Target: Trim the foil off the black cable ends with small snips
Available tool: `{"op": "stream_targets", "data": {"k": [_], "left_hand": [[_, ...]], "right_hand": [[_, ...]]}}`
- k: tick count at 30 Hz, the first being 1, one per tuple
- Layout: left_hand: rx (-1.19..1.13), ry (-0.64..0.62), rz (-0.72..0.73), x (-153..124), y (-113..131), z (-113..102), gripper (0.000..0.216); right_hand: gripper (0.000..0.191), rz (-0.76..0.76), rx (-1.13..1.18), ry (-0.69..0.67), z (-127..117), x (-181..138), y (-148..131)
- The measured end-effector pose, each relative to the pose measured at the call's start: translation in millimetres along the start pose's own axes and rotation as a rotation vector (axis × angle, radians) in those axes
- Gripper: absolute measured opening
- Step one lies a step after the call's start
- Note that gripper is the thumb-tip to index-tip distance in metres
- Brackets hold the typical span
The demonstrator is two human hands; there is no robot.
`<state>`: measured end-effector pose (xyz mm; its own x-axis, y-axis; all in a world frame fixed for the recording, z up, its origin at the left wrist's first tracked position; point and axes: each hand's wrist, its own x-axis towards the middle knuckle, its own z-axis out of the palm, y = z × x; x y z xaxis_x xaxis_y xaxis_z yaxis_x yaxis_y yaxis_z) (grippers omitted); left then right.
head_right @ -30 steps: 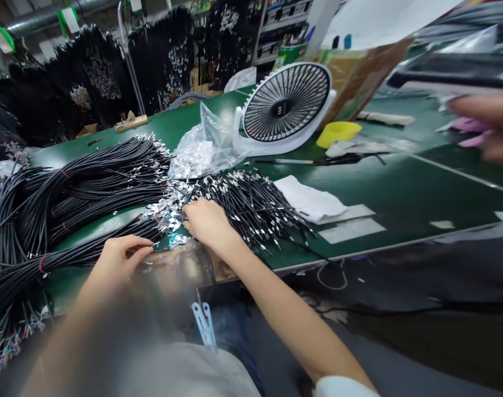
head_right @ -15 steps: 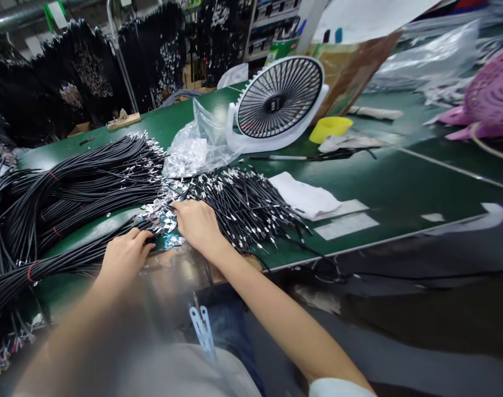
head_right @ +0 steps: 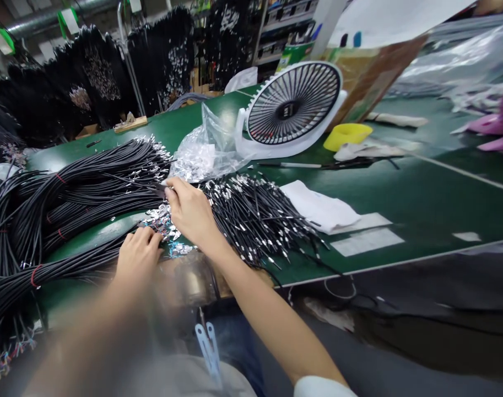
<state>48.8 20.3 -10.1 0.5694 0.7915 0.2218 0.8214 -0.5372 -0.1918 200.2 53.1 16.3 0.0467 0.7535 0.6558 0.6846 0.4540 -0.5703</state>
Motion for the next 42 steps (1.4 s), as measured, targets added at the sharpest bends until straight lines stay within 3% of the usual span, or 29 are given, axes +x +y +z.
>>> {"op": "stream_targets", "data": {"k": [4,7,11,13,16,18,22,28,31,36,42], "left_hand": [[-0.078,0.023,-0.023,-3,0,-1,0.01],[-0.466,0.174,-0.094,-8,-8,-6,0.008],[-1.03,0.345,-0.337,-7,-20,-21,0.011],[-1.219,0.291,-0.372,-3,-25,-27,0.021],[-1.379,0.137,-0.31,2,-29,-27,0.032],[-1.392,0.087,-0.308,1,-30,-21,0.031],[-1.31,0.114,-0.357,-4,-27,-13,0.026],[-1.324,0.127,-0.465,-4,-19,-16,0.013],[-1.262,0.207,-0.489,-4,-14,-15,0.008],[-0.982,0.44,-0.41,-7,-7,-9,0.006],[-0.934,0.498,-0.42,-9,-5,-7,0.009]], "right_hand": [[0.017,0.051,0.035,-0.026,-1,-9,6],[0.017,0.094,0.051,-0.015,-5,-11,6],[0.021,0.126,0.168,-0.024,-8,-12,0],[0.024,0.153,0.26,-0.053,-8,-13,-3],[0.026,0.197,0.335,-0.086,-7,-15,-6],[0.023,0.21,0.355,-0.111,-6,-17,-8],[0.011,0.166,0.406,-0.177,-4,-20,-12],[0.014,0.129,0.39,-0.284,-1,-23,-17],[0.015,0.15,0.419,-0.308,-2,-23,-19],[0.017,0.204,0.527,-0.339,-2,-24,-22],[0.026,0.364,0.708,-0.38,0,-23,-24]]}}
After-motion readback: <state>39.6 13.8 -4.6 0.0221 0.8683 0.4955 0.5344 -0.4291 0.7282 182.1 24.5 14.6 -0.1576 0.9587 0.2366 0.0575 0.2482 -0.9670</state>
